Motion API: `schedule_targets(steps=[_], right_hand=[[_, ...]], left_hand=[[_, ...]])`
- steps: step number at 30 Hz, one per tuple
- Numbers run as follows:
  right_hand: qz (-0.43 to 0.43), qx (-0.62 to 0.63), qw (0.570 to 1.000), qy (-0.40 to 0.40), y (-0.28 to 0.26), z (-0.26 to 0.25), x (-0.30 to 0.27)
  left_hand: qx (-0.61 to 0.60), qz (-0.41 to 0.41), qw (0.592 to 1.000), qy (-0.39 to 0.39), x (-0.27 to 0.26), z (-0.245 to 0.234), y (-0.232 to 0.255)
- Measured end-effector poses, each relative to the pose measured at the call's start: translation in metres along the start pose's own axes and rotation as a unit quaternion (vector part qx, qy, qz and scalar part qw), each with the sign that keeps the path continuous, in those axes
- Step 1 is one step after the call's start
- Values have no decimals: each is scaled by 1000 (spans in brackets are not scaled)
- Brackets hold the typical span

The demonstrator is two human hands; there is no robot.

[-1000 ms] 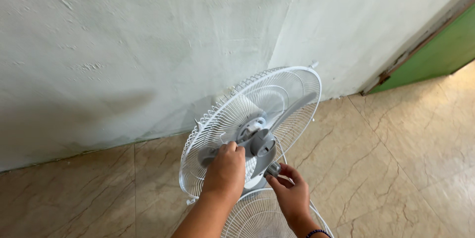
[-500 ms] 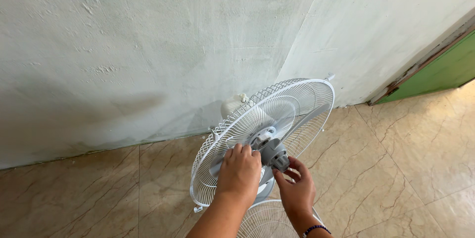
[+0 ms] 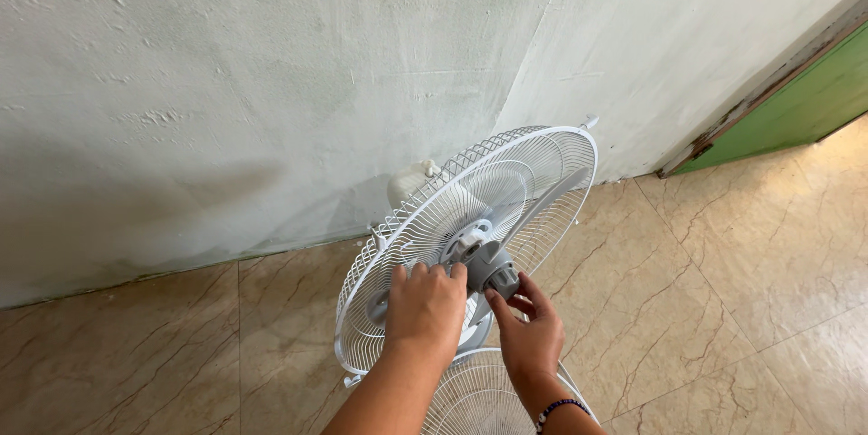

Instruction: The person assembles a white electric fan by hand. They attach the fan blades to the motor hub, secure them with a nut, and then fit the front and rear wire cages onto the fan head.

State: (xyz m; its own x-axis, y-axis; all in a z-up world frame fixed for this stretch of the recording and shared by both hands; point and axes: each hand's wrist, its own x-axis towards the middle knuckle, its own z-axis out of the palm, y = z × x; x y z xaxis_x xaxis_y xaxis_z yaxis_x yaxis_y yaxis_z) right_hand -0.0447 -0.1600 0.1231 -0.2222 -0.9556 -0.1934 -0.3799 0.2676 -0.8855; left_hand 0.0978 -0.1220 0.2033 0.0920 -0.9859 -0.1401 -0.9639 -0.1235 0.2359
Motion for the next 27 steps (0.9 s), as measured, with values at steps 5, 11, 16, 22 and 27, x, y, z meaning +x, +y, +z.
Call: schedule_targets(steps=[5,11,16,22,27], right_hand=[[-8,16,1000,17,0,2,-2],[18,29,999,12,-1,-1,0],[20,54,998,19,-3,1,-3],[25,73,997,12,-5,0,-4],[26,72,997,2,-7,-3,-4]], left_hand=[[5,8,1000,11,0,-2,1],[8,10,1000,2,3,-2,-2],[11,5,1000,8,3,-1,-4],[7,5,1000,10,4,3,-5],[5,10,1000,17,3,4,-5]])
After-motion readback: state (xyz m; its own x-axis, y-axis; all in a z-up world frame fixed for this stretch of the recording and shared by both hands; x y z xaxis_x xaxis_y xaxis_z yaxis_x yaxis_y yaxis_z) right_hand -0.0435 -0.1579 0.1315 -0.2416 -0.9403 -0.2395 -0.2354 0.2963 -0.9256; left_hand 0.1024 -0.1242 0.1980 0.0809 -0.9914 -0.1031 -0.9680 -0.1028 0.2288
